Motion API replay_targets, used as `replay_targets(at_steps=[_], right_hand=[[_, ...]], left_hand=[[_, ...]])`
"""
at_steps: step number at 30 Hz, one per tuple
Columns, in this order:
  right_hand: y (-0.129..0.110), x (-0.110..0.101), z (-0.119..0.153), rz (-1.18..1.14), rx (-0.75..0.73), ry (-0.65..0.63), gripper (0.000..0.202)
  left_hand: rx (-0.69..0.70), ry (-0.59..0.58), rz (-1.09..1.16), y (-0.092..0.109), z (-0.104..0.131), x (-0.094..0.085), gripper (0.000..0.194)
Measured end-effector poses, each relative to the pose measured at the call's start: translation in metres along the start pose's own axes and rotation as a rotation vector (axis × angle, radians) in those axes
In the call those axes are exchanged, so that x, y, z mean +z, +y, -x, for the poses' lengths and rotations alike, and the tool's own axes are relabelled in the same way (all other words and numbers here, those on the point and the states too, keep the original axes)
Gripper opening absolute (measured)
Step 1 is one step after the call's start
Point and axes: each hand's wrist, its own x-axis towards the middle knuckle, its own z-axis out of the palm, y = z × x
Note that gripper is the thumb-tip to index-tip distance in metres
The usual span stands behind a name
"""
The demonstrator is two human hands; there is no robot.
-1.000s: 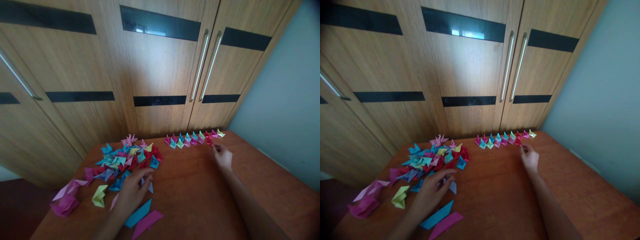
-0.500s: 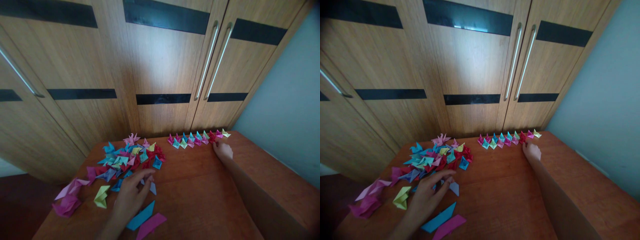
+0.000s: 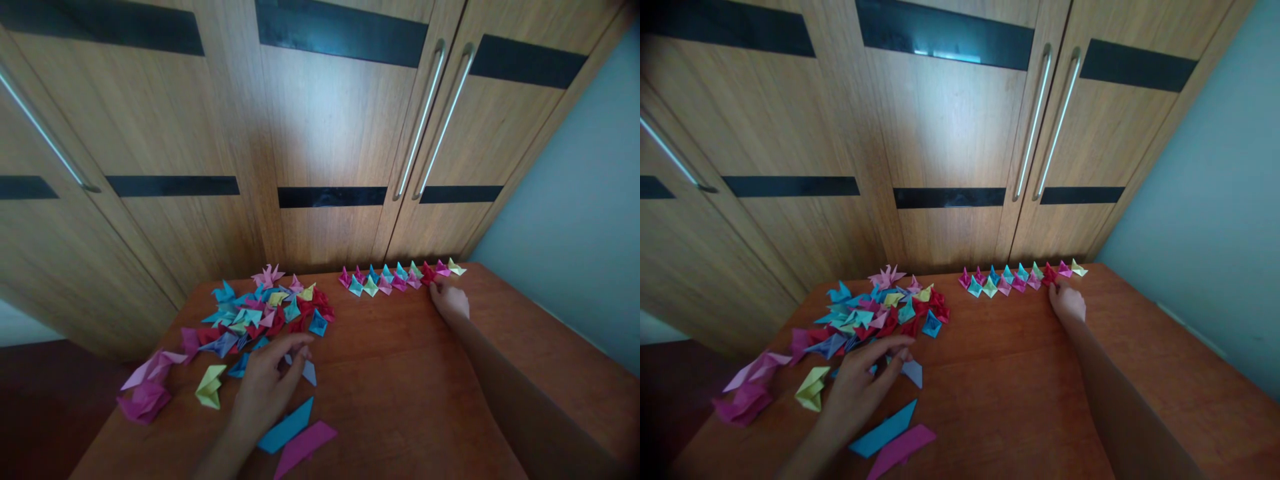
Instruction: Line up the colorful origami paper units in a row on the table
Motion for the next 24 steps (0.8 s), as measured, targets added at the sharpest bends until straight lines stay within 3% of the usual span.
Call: replay_targets(at_steps=[10,14,16,19,24], right_hand=[[-0.001,-0.005,0.023,-0.219,-0.005,0.084,0.034],[-0.01,-0.006,0.054,-0.403,0.014,0.133,0.039],[-0.024,-0.004,0.073,-0.504,-0.016,0.122,0.042],[-0.056,0.004,0.101,-0.642,-0.142,0.041,0.041],[-0.103,0.013,0.131,-0.771,-0.308,-0.075,0.034]], left_hand=[[-0.019,-0.006,-0.037,-0.004,-0.003,-0.006,0.02],[-0.043,0.124,-0.164,-0.018,-0.011,-0.025,0.023],[-0.039,0.182,-0.239,-0.027,-0.014,-0.035,0.025],[-0.033,0.176,-0.375,-0.037,-0.017,-0.043,0.028],[-0.016,0.03,-0.532,-0.034,-0.018,-0.027,0.029]])
